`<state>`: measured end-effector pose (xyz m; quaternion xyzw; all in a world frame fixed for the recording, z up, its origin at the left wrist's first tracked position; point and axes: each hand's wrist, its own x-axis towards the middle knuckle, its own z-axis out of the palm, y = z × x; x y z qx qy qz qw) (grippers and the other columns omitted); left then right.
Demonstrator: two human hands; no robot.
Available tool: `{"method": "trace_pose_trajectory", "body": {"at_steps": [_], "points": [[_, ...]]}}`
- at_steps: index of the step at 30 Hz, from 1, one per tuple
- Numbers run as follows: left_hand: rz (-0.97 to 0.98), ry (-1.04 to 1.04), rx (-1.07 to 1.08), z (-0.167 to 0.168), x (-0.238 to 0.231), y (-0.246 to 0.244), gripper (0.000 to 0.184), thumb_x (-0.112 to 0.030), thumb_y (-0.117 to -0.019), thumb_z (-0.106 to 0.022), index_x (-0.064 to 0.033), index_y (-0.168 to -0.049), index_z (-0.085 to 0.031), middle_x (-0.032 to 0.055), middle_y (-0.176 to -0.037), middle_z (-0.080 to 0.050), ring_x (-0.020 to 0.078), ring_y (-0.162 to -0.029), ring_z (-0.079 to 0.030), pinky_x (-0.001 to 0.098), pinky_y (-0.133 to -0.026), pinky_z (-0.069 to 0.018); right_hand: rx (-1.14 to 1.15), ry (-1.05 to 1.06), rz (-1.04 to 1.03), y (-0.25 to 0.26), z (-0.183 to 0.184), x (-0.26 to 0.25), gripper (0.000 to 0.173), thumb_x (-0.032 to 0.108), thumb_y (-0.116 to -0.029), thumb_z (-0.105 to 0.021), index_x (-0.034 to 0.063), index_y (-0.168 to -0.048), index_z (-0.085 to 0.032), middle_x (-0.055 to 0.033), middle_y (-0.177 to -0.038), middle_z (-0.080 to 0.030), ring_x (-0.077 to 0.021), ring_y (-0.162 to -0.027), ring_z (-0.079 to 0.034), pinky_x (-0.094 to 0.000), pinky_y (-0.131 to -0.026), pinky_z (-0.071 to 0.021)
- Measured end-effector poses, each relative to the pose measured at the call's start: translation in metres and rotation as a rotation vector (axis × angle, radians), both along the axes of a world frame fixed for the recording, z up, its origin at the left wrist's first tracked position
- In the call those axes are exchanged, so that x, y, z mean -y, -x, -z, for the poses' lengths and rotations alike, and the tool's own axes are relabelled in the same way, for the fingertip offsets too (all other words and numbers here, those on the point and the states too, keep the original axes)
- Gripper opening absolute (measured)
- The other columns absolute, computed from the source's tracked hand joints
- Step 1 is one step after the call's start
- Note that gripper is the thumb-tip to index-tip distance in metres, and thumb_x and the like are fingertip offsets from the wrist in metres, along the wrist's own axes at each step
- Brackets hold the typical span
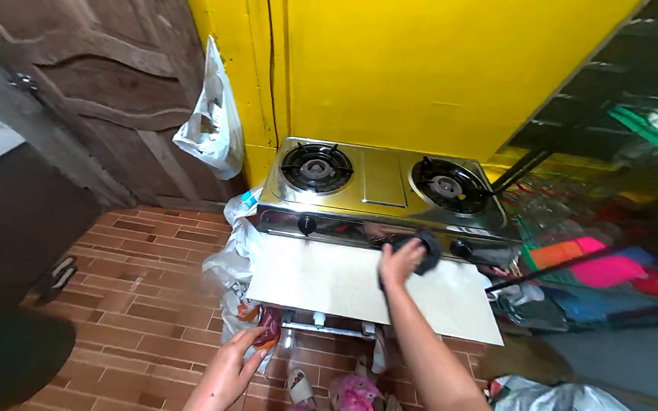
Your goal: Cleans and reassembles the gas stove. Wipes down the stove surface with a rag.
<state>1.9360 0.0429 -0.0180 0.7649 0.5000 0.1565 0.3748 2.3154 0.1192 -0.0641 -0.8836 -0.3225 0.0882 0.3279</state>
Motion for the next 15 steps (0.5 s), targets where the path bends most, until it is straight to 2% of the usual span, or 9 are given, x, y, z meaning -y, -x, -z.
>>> {"method": "trace_pose_trajectory", "body": {"at_steps": [1,3,5,7,9,10,12,15], "points": [[0.019,0.006,-0.001,0.000,-0.001,-0.005,0.037,-0.012,-0.0966,-0.062,0.0070,-0.129,-0.065,0.0262,-0.127,-0.067,0.0423,-0.118,-0.065,0.0558,-0.105,-0.0493,0.019,0.044,-0.096,0.027,-0.004,-0.009,0.081,0.027,-0.1008,-0.061,-0.0094,-0.159,-0.018,-0.0441,-0.159,-0.019,-0.0602,-0.148,-0.023,-0.0637,-0.120,-0.0272],[0.050,0.002,0.000,-0.002,-0.002,-0.015,0.037,-0.012,-0.0966,-0.061,0.0058,-0.129,-0.065,0.0255,-0.127,-0.067,0.0410,-0.117,-0.066,0.0550,-0.105,-0.0499,0.039,0.165,-0.388,0.071,-0.011,-0.022,0.070,0.024,-0.1033,-0.055,-0.0055,-0.160,-0.025,-0.0407,-0.157,-0.031,-0.0562,-0.147,-0.031,-0.0630,-0.120,-0.0272],[0.073,0.003,-0.007,-0.005,-0.001,-0.027,0.038,-0.011,-0.0961,-0.061,0.0047,-0.130,-0.065,0.0247,-0.127,-0.067,0.0402,-0.117,-0.066,0.0549,-0.104,-0.0500,0.092,0.253,-0.724,0.089,-0.008,-0.033,0.057,0.018,-0.1049,-0.050,0.0029,-0.158,-0.037,-0.0289,-0.156,-0.043,-0.0462,-0.146,-0.039,-0.0604,-0.120,-0.0279],[0.088,-0.003,-0.023,-0.008,0.001,-0.036,0.038,-0.011,-0.0964,-0.061,0.0058,-0.131,-0.064,0.0255,-0.126,-0.067,0.0413,-0.117,-0.066,0.0555,-0.104,-0.0498,0.228,0.263,-0.903,0.084,-0.005,-0.040,0.052,0.012,-0.1042,-0.049,0.0104,-0.156,-0.044,-0.0207,-0.154,-0.049,-0.0400,-0.143,-0.045,-0.0588,-0.118,-0.0314],[0.087,-0.028,-0.025,-0.009,0.007,-0.042,0.039,-0.012,-0.0965,-0.062,0.0061,-0.130,-0.064,0.0259,-0.125,-0.067,0.0420,-0.116,-0.066,0.0562,-0.103,-0.0503,0.330,0.174,-0.833,0.058,0.002,-0.035,0.051,0.008,-0.1012,-0.050,0.0135,-0.152,-0.052,-0.0203,-0.147,-0.057,-0.0414,-0.137,-0.052,-0.0607,-0.113,-0.0365],[0.079,-0.040,-0.015,-0.009,0.012,-0.044,0.039,-0.012,-0.0961,-0.061,0.0066,-0.130,-0.064,0.0264,-0.125,-0.067,0.0426,-0.115,-0.066,0.0567,-0.103,-0.0505,0.334,0.163,-0.751,0.039,0.006,-0.028,0.050,0.011,-0.1016,-0.051,0.0134,-0.152,-0.051,-0.0215,-0.146,-0.057,-0.0429,-0.137,-0.051,-0.0618,-0.113,-0.0361],[0.057,-0.052,0.003,-0.009,0.023,-0.048,0.039,-0.012,-0.0959,-0.061,0.0067,-0.130,-0.065,0.0264,-0.124,-0.068,0.0424,-0.114,-0.067,0.0566,-0.102,-0.0511,0.277,0.195,-0.556,-0.007,0.010,-0.005,0.054,0.021,-0.1034,-0.053,0.0104,-0.156,-0.045,-0.0254,-0.150,-0.052,-0.0456,-0.142,-0.045,-0.0630,-0.116,-0.0316],[0.055,0.003,0.008,-0.003,0.040,-0.056,0.038,-0.010,-0.0961,-0.061,0.0077,-0.129,-0.064,0.0275,-0.124,-0.067,0.0421,-0.114,-0.067,0.0557,-0.103,-0.0508,0.168,0.258,-0.261,-0.074,0.016,0.043,0.070,0.035,-0.1006,-0.058,0.0061,-0.160,-0.034,-0.0300,-0.153,-0.044,-0.0486,-0.143,-0.042,-0.0660,-0.116,-0.0305]]}}
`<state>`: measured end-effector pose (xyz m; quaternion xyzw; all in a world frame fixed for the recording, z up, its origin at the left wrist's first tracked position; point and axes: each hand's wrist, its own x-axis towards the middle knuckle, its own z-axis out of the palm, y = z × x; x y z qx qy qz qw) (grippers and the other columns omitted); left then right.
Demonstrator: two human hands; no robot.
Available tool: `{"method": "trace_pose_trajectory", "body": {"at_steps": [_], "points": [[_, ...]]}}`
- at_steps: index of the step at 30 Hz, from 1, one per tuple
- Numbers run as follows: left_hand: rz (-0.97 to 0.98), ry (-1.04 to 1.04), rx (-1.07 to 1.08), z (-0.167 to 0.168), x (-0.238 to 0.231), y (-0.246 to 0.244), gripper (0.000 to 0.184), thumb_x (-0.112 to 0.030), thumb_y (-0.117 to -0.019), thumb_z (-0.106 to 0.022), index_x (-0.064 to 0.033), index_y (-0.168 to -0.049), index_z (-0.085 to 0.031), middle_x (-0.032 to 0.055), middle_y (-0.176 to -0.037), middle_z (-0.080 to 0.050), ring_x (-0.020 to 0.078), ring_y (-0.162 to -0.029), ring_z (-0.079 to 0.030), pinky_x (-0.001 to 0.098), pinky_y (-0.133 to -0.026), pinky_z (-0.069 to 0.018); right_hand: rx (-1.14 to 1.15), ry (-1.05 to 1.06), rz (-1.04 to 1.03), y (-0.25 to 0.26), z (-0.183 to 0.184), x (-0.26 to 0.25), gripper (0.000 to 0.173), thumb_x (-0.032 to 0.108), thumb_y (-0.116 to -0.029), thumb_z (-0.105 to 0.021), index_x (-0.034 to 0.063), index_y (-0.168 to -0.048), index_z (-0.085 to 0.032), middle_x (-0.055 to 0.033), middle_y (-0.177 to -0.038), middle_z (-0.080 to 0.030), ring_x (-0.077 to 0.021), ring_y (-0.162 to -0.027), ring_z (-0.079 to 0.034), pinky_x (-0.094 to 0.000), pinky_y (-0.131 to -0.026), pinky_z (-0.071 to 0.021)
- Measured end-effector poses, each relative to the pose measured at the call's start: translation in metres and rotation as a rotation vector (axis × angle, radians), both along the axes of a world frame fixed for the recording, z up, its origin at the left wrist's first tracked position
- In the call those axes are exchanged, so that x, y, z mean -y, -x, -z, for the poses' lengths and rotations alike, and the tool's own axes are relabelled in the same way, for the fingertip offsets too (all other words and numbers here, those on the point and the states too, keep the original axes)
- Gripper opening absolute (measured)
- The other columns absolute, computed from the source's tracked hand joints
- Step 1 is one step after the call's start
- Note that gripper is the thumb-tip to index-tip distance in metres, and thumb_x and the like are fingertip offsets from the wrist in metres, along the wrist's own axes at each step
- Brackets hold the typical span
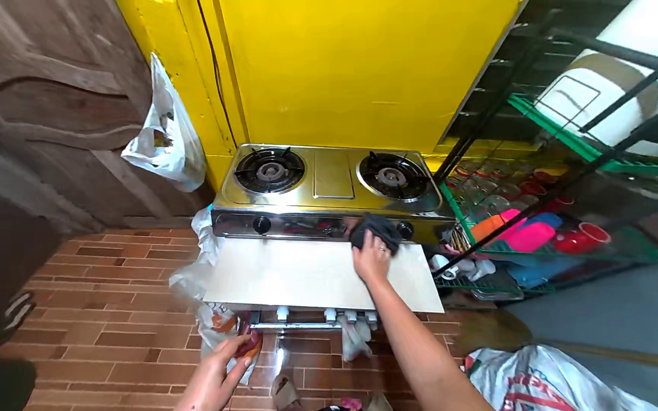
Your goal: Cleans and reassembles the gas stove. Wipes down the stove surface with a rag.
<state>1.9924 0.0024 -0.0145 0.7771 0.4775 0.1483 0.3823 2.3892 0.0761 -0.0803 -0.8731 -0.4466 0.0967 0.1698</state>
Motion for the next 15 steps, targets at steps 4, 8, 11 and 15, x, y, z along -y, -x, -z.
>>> {"method": "trace_pose_trajectory", "body": {"at_steps": [4,8,11,15], "points": [[0.057,0.112,-0.006,0.006,0.008,-0.033,0.038,-0.013,-0.0986,-0.060,0.0053,-0.132,-0.063,0.0254,-0.128,-0.066,0.0383,-0.119,-0.065,0.0526,-0.106,-0.0492,-0.014,0.274,0.030,-0.043,-0.021,0.050,0.078,0.056,-0.0992,-0.056,0.0072,-0.157,-0.040,-0.0259,-0.156,-0.042,-0.0475,-0.143,-0.039,-0.0684,-0.111,-0.0321],[0.112,0.275,0.061,0.011,0.000,-0.098,0.048,-0.018,-0.1002,-0.063,0.0014,-0.143,-0.055,0.0232,-0.142,-0.057,0.0335,-0.130,-0.058,0.0472,-0.112,-0.0455,-0.310,0.426,-0.275,-0.042,-0.054,0.066,0.070,0.053,-0.0951,-0.067,0.0023,-0.142,-0.057,-0.0259,-0.140,-0.058,-0.0425,-0.132,-0.054,-0.0629,-0.108,-0.0425],[0.103,0.334,0.174,0.022,-0.002,-0.158,0.094,-0.021,-0.0862,-0.080,-0.0016,-0.160,-0.026,0.0279,-0.158,-0.035,0.0400,-0.143,-0.042,0.0518,-0.115,-0.0396,-0.688,0.218,-0.508,-0.029,-0.079,0.081,0.046,0.022,-0.0928,-0.077,-0.0043,-0.127,-0.063,-0.0234,-0.120,-0.067,-0.0301,-0.111,-0.065,-0.0478,-0.101,-0.0505],[0.024,0.385,0.339,0.011,0.017,-0.211,0.083,-0.003,-0.0843,-0.079,0.0041,-0.153,-0.033,0.0224,-0.140,-0.057,0.0245,-0.128,-0.058,0.0407,-0.112,-0.0459,-0.859,-0.157,-0.673,-0.023,-0.142,0.111,0.035,0.012,-0.0938,-0.065,-0.0057,-0.124,-0.064,-0.0148,-0.118,-0.068,-0.0125,-0.103,-0.065,-0.0312,-0.094,-0.0540]]}}
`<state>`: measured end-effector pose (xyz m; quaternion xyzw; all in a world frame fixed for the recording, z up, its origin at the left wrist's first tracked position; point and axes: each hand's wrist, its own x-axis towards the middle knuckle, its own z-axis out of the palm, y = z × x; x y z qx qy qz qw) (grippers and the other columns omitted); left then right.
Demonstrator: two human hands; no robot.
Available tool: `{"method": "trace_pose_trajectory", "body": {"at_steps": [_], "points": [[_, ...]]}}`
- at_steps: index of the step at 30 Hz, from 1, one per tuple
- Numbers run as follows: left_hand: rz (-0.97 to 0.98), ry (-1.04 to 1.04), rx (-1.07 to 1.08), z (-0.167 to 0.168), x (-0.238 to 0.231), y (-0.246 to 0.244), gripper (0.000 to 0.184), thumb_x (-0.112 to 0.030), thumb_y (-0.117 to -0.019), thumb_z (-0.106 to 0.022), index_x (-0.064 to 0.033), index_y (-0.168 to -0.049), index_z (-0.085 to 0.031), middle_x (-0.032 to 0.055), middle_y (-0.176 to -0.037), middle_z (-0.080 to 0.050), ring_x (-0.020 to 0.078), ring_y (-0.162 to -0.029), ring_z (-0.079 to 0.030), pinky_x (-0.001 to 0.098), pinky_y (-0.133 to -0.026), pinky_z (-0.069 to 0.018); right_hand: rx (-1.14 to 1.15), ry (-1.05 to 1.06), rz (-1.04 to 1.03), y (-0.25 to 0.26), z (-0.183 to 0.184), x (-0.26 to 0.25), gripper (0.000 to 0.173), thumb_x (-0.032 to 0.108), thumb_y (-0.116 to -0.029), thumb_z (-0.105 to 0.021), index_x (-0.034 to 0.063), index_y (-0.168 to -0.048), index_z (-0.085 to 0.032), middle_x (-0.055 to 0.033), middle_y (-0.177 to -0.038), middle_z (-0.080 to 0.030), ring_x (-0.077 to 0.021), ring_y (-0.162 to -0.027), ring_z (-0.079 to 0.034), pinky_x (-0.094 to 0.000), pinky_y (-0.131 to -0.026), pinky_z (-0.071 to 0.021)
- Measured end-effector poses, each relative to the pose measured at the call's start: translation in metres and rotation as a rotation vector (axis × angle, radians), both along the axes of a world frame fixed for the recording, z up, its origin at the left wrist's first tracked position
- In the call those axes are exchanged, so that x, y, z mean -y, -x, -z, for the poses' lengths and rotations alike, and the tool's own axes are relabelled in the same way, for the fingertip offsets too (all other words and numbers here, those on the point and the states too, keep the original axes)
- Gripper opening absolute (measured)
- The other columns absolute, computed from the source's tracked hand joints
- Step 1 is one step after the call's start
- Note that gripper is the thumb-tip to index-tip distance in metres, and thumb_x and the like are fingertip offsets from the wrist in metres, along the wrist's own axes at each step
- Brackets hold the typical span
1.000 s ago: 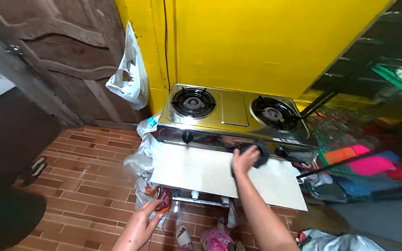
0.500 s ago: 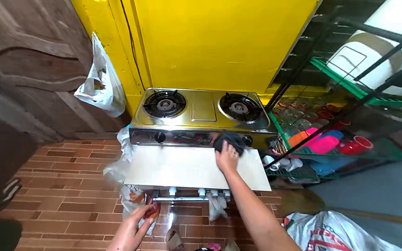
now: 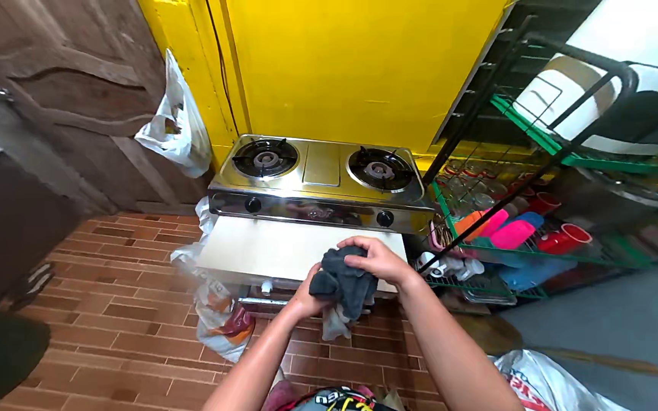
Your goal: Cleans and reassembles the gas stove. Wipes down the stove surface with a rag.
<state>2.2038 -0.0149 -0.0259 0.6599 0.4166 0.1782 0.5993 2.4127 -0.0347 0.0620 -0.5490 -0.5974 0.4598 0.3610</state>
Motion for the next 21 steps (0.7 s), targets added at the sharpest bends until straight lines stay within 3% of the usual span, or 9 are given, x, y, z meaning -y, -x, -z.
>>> {"method": "trace_pose_trajectory", "body": {"at_steps": [2,3,6,8,11,14,15,18,21], "points": [[-0.067,0.111,0.111,-0.012,0.004,-0.006,0.035,0.000,-0.0987,-0.057,0.0073,-0.133,-0.054,0.0144,-0.110,-0.068,0.0152,-0.097,-0.068,0.0346,-0.091,-0.0569,0.013,-0.127,0.073,-0.019,-0.016,0.006,0.030,0.014,-0.1009,-0.056,-0.0044,-0.121,-0.068,-0.0117,-0.116,-0.070,-0.0090,-0.103,-0.065,-0.0293,-0.095,-0.0520],[-0.083,0.189,0.217,-0.017,0.003,-0.006,0.028,-0.004,-0.1048,-0.046,0.0079,-0.128,-0.054,0.0115,-0.103,-0.066,0.0152,-0.090,-0.067,0.0350,-0.085,-0.0581,-0.010,-0.155,0.131,-0.030,-0.018,0.007,0.026,0.013,-0.1027,-0.055,-0.0029,-0.116,-0.069,-0.0081,-0.108,-0.071,-0.0062,-0.096,-0.065,-0.0274,-0.090,-0.0533],[-0.025,0.329,0.451,-0.035,0.002,-0.013,0.058,-0.034,-0.1040,-0.043,-0.0073,-0.154,-0.030,0.0101,-0.128,-0.063,0.0231,-0.104,-0.070,0.0412,-0.082,-0.0604,-0.172,-0.148,0.224,-0.045,-0.017,0.011,0.013,0.005,-0.0994,-0.058,0.0000,-0.106,-0.068,-0.0028,-0.093,-0.069,-0.0052,-0.083,-0.066,-0.0252,-0.080,-0.0569],[0.042,0.318,0.451,-0.046,0.006,-0.033,0.075,-0.029,-0.0985,-0.052,-0.0117,-0.161,-0.014,0.0152,-0.139,-0.056,0.0252,-0.111,-0.067,0.0445,-0.085,-0.0593,-0.231,-0.161,0.201,-0.040,-0.014,0.014,0.016,-0.002,-0.0934,-0.059,-0.0009,-0.106,-0.068,-0.0041,-0.096,-0.071,-0.0062,-0.086,-0.067,-0.0258,-0.082,-0.0575],[-0.033,0.181,0.349,-0.056,0.009,-0.053,0.055,-0.006,-0.0984,-0.057,0.0016,-0.148,-0.035,0.0176,-0.125,-0.062,0.0175,-0.099,-0.066,0.0361,-0.084,-0.0562,-0.199,-0.232,0.245,-0.037,-0.012,0.018,0.017,-0.005,-0.0895,-0.062,-0.0022,-0.104,-0.070,-0.0047,-0.097,-0.072,-0.0048,-0.085,-0.067,-0.0237,-0.081,-0.0573],[-0.183,0.059,0.282,-0.065,-0.002,-0.043,0.028,-0.002,-0.1015,-0.055,0.0082,-0.128,-0.055,0.0166,-0.116,-0.063,0.0153,-0.097,-0.065,0.0341,-0.088,-0.0558,-0.027,-0.328,0.375,-0.055,-0.011,0.025,0.016,-0.006,-0.0895,-0.063,-0.0018,-0.102,-0.071,-0.0064,-0.098,-0.072,-0.0062,-0.088,-0.067,-0.0254,-0.082,-0.0565],[-0.212,0.001,0.254,-0.070,-0.007,-0.035,0.025,-0.001,-0.1015,-0.054,0.0093,-0.124,-0.057,0.0172,-0.115,-0.063,0.0155,-0.098,-0.064,0.0343,-0.090,-0.0549,0.121,-0.362,0.394,-0.063,-0.011,0.028,0.019,-0.004,-0.0892,-0.064,-0.0007,-0.106,-0.073,-0.0086,-0.102,-0.073,-0.0103,-0.094,-0.068,-0.0298,-0.088,-0.0560],[-0.200,-0.189,0.161,-0.093,-0.020,-0.015,0.022,-0.003,-0.1031,-0.052,0.0081,-0.120,-0.062,0.0165,-0.113,-0.066,0.0155,-0.101,-0.064,0.0345,-0.094,-0.0525,0.550,-0.359,0.292,-0.079,-0.014,0.035,0.026,0.003,-0.0936,-0.063,0.0006,-0.116,-0.075,-0.0203,-0.115,-0.073,-0.0387,-0.116,-0.064,-0.0639,-0.107,-0.0373],[-0.100,-0.354,0.048,-0.115,-0.032,-0.007,0.022,-0.006,-0.1046,-0.052,0.0053,-0.120,-0.063,0.0181,-0.113,-0.067,0.0215,-0.103,-0.066,0.0422,-0.096,-0.0523,0.534,-0.338,0.291,-0.074,-0.011,0.033,0.020,0.006,-0.0976,-0.060,-0.0043,-0.107,-0.074,-0.0235,-0.109,-0.071,-0.0361,-0.108,-0.067,-0.0548,-0.099,-0.0490]]}}
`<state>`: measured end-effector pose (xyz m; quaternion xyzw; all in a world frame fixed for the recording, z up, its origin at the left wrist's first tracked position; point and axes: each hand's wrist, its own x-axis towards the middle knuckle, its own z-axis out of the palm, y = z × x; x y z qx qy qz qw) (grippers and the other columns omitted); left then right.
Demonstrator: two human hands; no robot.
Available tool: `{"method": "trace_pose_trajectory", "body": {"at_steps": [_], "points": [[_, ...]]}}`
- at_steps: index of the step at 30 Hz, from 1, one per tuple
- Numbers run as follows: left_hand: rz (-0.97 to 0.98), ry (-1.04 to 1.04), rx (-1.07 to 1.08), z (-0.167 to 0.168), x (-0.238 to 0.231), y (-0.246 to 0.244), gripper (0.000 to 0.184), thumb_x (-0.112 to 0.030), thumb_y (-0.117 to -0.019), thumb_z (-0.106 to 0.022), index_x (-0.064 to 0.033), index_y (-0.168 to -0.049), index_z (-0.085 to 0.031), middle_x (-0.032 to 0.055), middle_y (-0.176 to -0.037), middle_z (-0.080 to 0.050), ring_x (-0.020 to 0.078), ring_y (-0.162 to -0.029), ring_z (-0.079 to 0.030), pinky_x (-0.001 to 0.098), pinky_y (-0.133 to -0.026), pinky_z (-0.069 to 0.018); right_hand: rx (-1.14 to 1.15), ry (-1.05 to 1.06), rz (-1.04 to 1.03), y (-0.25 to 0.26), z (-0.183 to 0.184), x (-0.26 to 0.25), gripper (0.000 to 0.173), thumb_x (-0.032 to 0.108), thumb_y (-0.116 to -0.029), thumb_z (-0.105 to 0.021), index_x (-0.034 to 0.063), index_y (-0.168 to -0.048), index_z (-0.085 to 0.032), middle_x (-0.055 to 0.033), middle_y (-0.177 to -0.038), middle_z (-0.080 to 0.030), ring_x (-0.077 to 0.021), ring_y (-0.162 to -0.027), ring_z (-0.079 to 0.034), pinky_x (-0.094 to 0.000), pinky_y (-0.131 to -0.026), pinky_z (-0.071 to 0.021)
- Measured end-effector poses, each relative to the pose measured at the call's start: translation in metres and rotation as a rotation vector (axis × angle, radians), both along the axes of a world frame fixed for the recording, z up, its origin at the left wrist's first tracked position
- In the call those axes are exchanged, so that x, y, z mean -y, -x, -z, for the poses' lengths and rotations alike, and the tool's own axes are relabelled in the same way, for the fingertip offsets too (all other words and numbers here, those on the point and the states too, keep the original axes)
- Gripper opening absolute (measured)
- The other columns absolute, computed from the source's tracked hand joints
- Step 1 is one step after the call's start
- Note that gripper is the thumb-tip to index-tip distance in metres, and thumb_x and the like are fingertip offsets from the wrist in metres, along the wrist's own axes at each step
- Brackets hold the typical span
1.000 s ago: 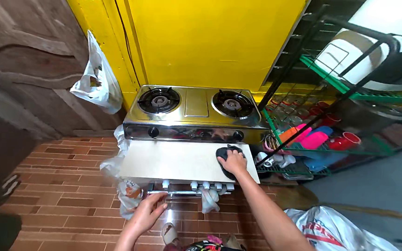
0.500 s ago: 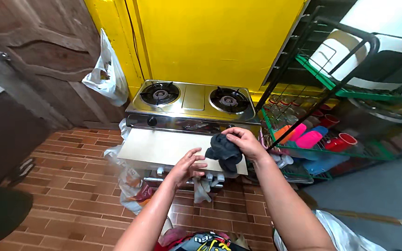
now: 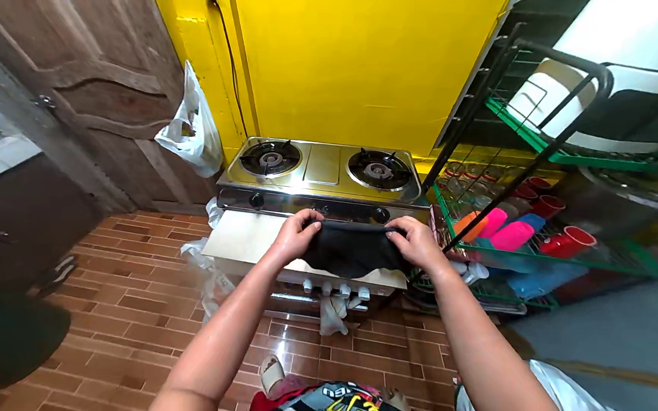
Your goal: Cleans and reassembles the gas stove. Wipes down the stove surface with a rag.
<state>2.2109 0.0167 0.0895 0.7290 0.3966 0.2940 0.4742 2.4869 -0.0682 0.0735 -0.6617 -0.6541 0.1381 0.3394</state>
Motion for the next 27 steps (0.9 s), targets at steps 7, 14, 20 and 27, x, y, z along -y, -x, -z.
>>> {"method": "trace_pose_trajectory", "body": {"at_steps": [7,14,20,27], "points": [[-0.011,-0.436,-0.006,-0.054,-0.035,0.022,0.019,-0.003,-0.0996,-0.057,0.0050,-0.113,-0.068,0.0164,-0.112,-0.070,0.0200,-0.104,-0.066,0.0417,-0.096,-0.0524,-0.325,0.309,-0.415,-0.014,0.005,-0.016,0.017,0.008,-0.0904,-0.068,-0.0021,-0.103,-0.065,-0.0034,-0.092,-0.067,-0.0039,-0.082,-0.064,-0.0259,-0.081,-0.0551],[-0.067,-0.544,0.116,-0.108,-0.029,0.072,0.015,-0.005,-0.0953,-0.060,-0.0017,-0.108,-0.066,0.0008,-0.102,-0.068,-0.0007,-0.089,-0.064,0.0197,-0.083,-0.0552,-0.346,0.330,-0.460,-0.042,0.029,-0.019,0.012,0.010,-0.0873,-0.066,0.0011,-0.094,-0.069,0.0000,-0.099,-0.068,-0.0013,-0.091,-0.061,-0.0247,-0.086,-0.0515],[0.150,-0.136,0.360,-0.131,0.002,0.074,0.026,0.001,-0.0942,-0.052,-0.0130,-0.115,-0.061,-0.0080,-0.094,-0.070,0.0003,-0.081,-0.068,0.0192,-0.075,-0.0593,-0.626,0.403,-0.729,-0.005,-0.005,-0.025,0.067,0.050,-0.0817,-0.075,0.0123,-0.133,-0.056,0.0102,-0.101,-0.073,0.0029,-0.090,-0.067,-0.0207,-0.081,-0.0558],[0.388,0.052,0.808,-0.105,-0.026,0.085,0.041,-0.022,-0.1065,-0.038,-0.0148,-0.144,-0.054,-0.0044,-0.124,-0.070,0.0048,-0.105,-0.068,0.0237,-0.090,-0.0580,-0.666,0.397,-1.075,0.077,-0.022,-0.035,0.012,0.026,-0.0910,-0.070,0.0149,-0.094,-0.067,0.0163,-0.086,-0.068,0.0073,-0.080,-0.063,-0.0155,-0.074,-0.0530]]}}
